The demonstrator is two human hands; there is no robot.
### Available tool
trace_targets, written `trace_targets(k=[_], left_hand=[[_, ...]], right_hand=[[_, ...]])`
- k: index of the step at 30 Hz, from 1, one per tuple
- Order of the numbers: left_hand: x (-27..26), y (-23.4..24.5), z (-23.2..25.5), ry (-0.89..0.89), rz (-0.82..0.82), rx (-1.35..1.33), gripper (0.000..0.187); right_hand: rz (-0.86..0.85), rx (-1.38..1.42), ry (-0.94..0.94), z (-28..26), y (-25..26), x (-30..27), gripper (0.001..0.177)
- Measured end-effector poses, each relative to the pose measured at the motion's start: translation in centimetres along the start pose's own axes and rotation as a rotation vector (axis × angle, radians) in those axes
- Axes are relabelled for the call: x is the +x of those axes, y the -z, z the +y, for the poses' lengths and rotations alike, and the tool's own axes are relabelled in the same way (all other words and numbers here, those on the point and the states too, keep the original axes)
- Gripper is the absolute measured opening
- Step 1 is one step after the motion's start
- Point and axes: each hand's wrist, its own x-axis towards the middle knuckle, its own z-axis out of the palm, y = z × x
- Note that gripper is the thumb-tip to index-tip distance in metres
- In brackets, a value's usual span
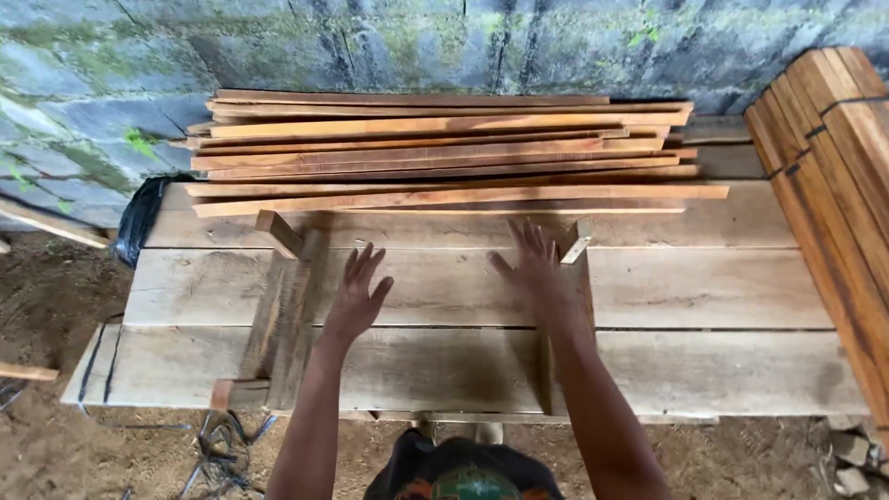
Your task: The recorder is sorting and arranging thin wooden slats on a workbench in a workshop.
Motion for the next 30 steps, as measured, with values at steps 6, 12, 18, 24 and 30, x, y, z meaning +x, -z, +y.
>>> trace_targets(k=[6, 12, 18, 24, 30], left_hand=[[4.1, 3.9, -4.4, 0.010, -0.014, -0.010, 0.053], [6.1, 3.0, -10.0, -0.184, 0.108, 0.060, 0.055], [8.4, 1.1, -12.7, 0.130, -0.168, -0.002, 0.053], [12.9, -4.1, -19.4, 0.200, -0.277, 0.090, 0.054], [17.6, -8.5, -24.9, 0.289, -0.299, 0.246, 0.053]], right_hand=[[0.126, 0.025, 0.021, -1.5, -2.9, 3.5, 0.075], [0.114, 0.045, -0.049, -4.6, -4.1, 4.6, 0.078], [0.015, 0.015, -0.116, -2.3, -7.0, 9.0, 0.079], [-0.063, -0.063, -0.153, 2.3, -10.0, 15.0, 0.079], [-0.123, -0.108, -0.169, 7.2, -13.0, 21.8, 0.072]])
